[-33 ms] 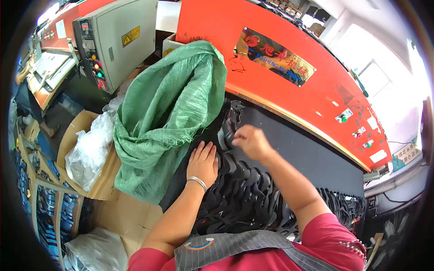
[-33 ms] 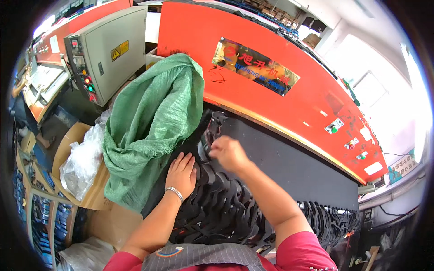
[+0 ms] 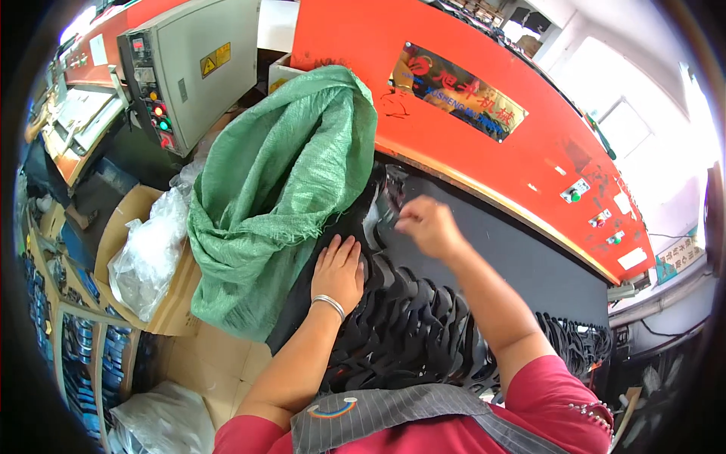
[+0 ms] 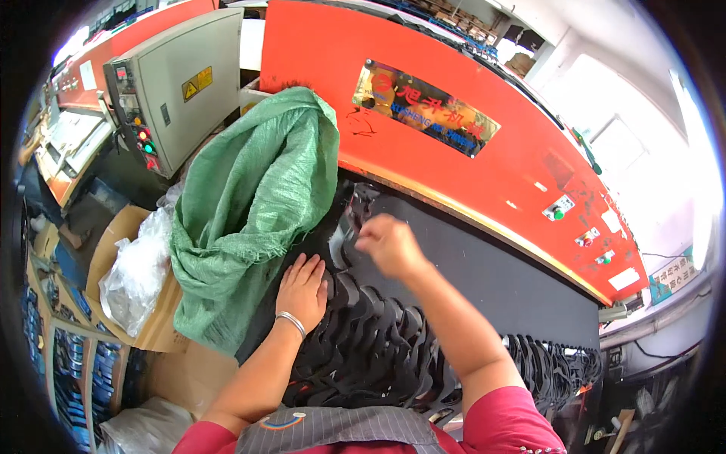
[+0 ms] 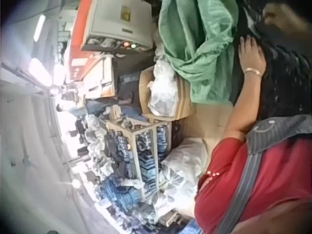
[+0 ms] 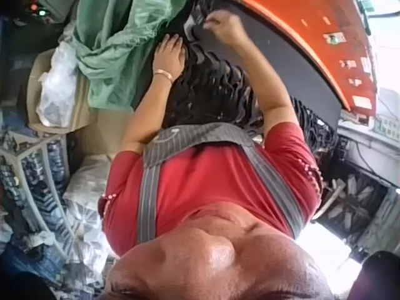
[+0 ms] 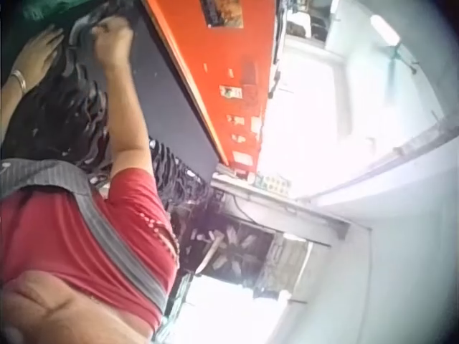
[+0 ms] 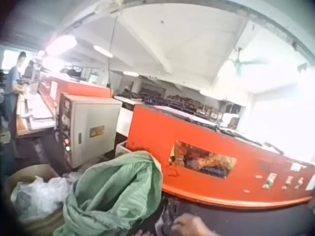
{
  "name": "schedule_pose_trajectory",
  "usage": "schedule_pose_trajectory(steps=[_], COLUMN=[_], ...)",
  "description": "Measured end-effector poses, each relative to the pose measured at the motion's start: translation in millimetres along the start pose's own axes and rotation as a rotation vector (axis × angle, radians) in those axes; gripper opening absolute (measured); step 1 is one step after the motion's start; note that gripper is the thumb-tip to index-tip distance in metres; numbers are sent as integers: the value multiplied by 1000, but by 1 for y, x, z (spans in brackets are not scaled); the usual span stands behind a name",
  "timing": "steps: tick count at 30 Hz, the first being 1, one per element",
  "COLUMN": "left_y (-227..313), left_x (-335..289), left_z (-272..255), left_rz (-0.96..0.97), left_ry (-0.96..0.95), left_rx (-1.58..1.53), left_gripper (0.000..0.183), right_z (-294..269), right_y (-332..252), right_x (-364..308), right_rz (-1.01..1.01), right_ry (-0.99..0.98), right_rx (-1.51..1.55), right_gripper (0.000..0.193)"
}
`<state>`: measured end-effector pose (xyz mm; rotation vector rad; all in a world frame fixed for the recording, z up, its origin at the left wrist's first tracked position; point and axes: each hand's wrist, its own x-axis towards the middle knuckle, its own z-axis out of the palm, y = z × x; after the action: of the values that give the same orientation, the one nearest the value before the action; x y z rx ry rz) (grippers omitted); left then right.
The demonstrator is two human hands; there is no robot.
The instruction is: The recorder uses a die-cutting machine and hand tools to cut and sort black shoe material components.
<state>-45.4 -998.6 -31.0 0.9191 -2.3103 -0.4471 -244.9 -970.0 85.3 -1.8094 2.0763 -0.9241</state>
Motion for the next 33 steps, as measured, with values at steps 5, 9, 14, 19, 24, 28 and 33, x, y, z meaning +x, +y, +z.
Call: schedule_pose_trajectory(steps=[5, 9, 14, 19, 24, 28, 33], left_y=[0, 4, 63, 85, 105, 119, 163], left_x=[3, -6, -6, -19, -42, -50, -51], left_z=[-1, -15, -52, -56, -57, -53, -51], left_rz=[6, 45, -805, -630, -503, -471, -260], left_ry=[24, 199, -278, -400, -653, -770, -844], left_rx=[-36, -513, -2287, -2011, -1751, -1666, -1252], left_gripper=[39, 44, 60, 41, 53, 57, 52], right_z=[-71, -56, -19, -32, -9, -11, -6], right_y=[-22, -55, -48, -34, -27, -26, -27], right_x=[1, -72, -146, -175, -197, -221, -246], right_rz=[185, -25, -458, -189, 66, 148, 236], right_ry=[73, 121, -223, 5, -127, -124, 241], right_rx=[507, 225, 188, 361, 794, 772, 795], right_gripper=[12, 21, 16, 42, 71, 66, 38])
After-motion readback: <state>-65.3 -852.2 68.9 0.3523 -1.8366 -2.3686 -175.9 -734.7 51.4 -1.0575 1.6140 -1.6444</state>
